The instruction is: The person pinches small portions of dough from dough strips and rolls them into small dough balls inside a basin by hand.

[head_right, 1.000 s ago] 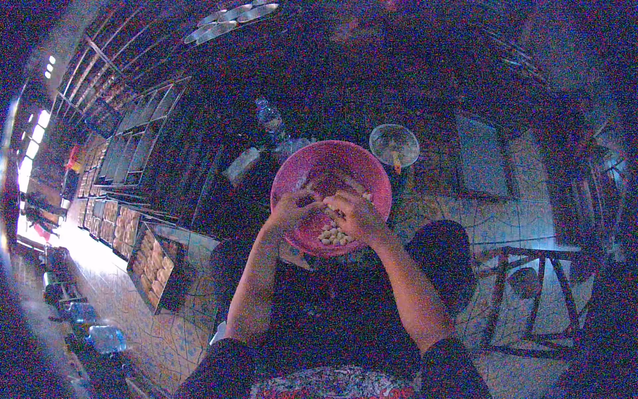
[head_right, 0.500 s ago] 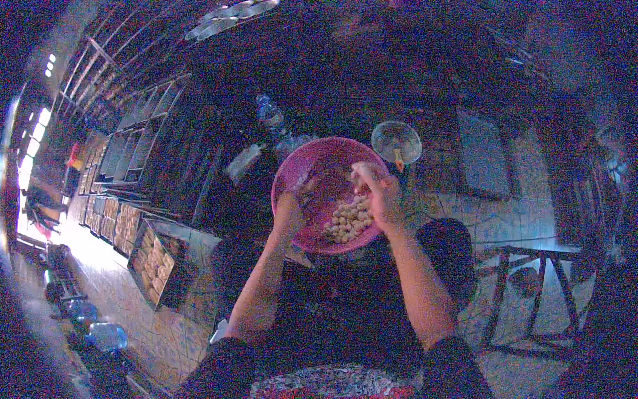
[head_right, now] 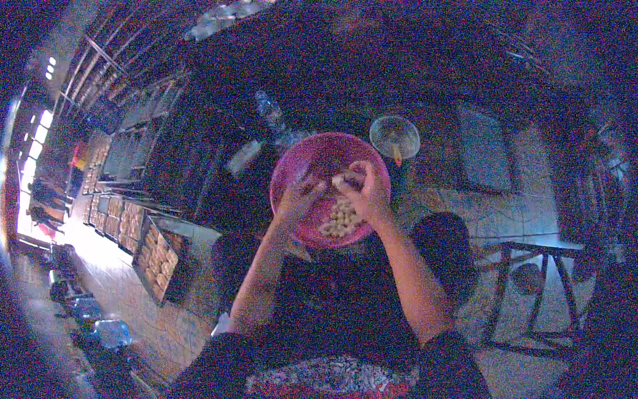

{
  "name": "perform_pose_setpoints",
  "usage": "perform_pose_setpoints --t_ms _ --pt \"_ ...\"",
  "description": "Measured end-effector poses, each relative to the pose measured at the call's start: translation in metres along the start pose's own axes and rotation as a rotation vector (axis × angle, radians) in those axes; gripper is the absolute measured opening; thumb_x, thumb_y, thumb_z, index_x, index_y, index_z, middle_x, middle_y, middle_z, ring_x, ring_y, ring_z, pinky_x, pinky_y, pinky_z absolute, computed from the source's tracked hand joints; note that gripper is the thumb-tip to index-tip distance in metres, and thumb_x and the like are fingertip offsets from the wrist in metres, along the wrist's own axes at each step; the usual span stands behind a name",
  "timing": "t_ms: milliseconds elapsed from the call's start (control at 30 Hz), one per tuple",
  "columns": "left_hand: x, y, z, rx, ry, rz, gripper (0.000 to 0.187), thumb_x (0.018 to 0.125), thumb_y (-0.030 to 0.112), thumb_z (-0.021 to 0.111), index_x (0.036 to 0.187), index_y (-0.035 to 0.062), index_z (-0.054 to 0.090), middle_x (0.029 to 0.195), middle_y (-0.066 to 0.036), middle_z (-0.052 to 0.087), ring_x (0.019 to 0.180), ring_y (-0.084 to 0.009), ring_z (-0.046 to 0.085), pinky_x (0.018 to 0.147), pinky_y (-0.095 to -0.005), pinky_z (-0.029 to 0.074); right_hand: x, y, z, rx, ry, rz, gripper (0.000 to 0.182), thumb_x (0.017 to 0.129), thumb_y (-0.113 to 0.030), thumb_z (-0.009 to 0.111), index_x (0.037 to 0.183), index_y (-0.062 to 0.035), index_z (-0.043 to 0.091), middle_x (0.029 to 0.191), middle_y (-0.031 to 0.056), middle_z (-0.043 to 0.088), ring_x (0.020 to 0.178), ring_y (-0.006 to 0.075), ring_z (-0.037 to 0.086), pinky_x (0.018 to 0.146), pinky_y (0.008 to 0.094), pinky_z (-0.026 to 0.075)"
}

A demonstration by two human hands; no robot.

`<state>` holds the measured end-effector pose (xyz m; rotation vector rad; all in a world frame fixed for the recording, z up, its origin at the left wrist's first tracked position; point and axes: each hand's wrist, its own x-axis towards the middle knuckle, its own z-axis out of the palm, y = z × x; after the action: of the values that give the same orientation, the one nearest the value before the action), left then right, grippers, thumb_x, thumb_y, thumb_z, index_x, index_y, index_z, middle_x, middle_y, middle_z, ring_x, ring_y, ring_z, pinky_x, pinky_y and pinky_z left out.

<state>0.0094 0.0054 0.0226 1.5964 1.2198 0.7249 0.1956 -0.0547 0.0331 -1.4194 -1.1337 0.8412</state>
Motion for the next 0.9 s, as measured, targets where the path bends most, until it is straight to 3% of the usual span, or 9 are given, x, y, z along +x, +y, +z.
perform_pose_setpoints --t_ms 133,300,367,500,567,667,767,833,900 --pt "-0.011 0.022 0.003 0.141 0.079 0.144 0.031 0.091 0.025 0.074 0.110 -0.0004 0.073 0.103 -0.015 0.075 0.091 -0.0216 0.071 0.084 -0.0345 0.054 -0.006 0.003 0.008 -0.137 -0.130 -0.288 0.051 0.086 0.005 0.065 0.131 -0.0023 0.042 0.119 0.0166 0.063 0.112 0.0286 0.067 0.097 0.0411 0.050" --pt "-0.014 -0.021 0.020 -0.020 0.128 0.070 0.027 0.092 0.023 0.073 0.107 0.0009 0.074 0.103 -0.014 0.075 0.092 -0.0209 0.071 0.083 -0.0348 0.054 -0.011 0.006 0.014 -0.148 -0.115 -0.296 0.054 0.084 0.001 0.070 0.131 -0.0034 0.043 0.115 0.0168 0.062 0.111 0.0290 0.066 0.092 0.0404 0.054" --pt "-0.017 -0.029 0.017 0.074 0.096 0.094 0.026 0.094 0.023 0.071 0.108 0.0005 0.074 0.101 -0.013 0.075 0.092 -0.0186 0.070 0.083 -0.0336 0.054 -0.014 0.007 0.012 -0.139 -0.173 -0.270 0.056 0.084 -0.001 0.074 0.130 -0.0039 0.042 0.111 0.0155 0.067 0.099 0.0255 0.071 0.082 0.0387 0.057" --pt "-0.031 0.008 0.016 -0.332 0.009 -0.024 0.026 0.099 0.023 0.066 0.112 0.0008 0.072 0.096 -0.005 0.072 0.091 -0.0118 0.065 0.082 -0.0287 0.053 -0.009 0.012 0.011 -0.340 -0.094 -0.366 0.046 0.083 -0.003 0.076 0.121 -0.0030 0.051 0.108 0.0137 0.067 0.095 0.0248 0.071 0.081 0.0373 0.057" --pt "-0.027 0.004 0.015 -0.222 0.013 0.067 0.025 0.100 0.021 0.064 0.111 0.0001 0.071 0.099 -0.005 0.072 0.091 -0.0097 0.064 0.081 -0.0269 0.052 -0.007 0.013 0.014 -0.327 -0.055 -0.423 0.042 0.082 -0.004 0.077 0.117 -0.0023 0.053 0.106 0.0133 0.066 0.094 0.0250 0.070 0.081 0.0364 0.056" --pt "-0.023 -0.009 0.016 -0.051 0.060 -0.011 0.025 0.101 0.021 0.063 0.112 0.0002 0.070 0.103 -0.005 0.072 0.093 -0.0090 0.063 0.082 -0.0262 0.051 -0.007 0.011 0.019 -0.375 -0.102 -0.416 0.041 0.083 -0.003 0.076 0.116 -0.0021 0.053 0.103 0.0123 0.063 0.096 0.0248 0.069 0.082 0.0364 0.056" --pt "-0.021 -0.029 0.020 -0.426 0.089 -0.131 0.026 0.102 0.021 0.062 0.116 0.0007 0.068 0.105 -0.005 0.071 0.094 -0.0103 0.064 0.083 -0.0269 0.051 -0.006 0.033 0.030 -0.251 -0.038 -0.311 0.038 0.084 -0.003 0.074 0.115 -0.0025 0.053 0.101 0.0081 0.061 0.097 0.0209 0.067 0.084 0.0359 0.055" --pt "-0.020 -0.028 0.015 -0.785 -0.035 -0.284 0.025 0.103 0.019 0.059 0.118 0.0007 0.066 0.107 -0.005 0.070 0.095 -0.0125 0.065 0.084 -0.0280 0.053 0.001 0.043 0.033 0.004 -0.101 -0.052 0.034 0.085 -0.002 0.072 0.115 -0.0026 0.055 0.103 0.0057 0.062 0.100 0.0172 0.064 0.085 0.0346 0.055" --pt "-0.016 -0.032 0.016 -0.860 -0.050 -0.311 0.025 0.103 0.017 0.057 0.121 0.0009 0.064 0.107 -0.004 0.069 0.094 -0.0144 0.066 0.085 -0.0291 0.054 -0.006 0.044 0.031 0.091 -0.087 0.004 0.026 0.087 -0.006 0.073 0.110 -0.0024 0.061 0.106 0.0039 0.064 0.101 0.0147 0.063 0.089 0.0332 0.053"
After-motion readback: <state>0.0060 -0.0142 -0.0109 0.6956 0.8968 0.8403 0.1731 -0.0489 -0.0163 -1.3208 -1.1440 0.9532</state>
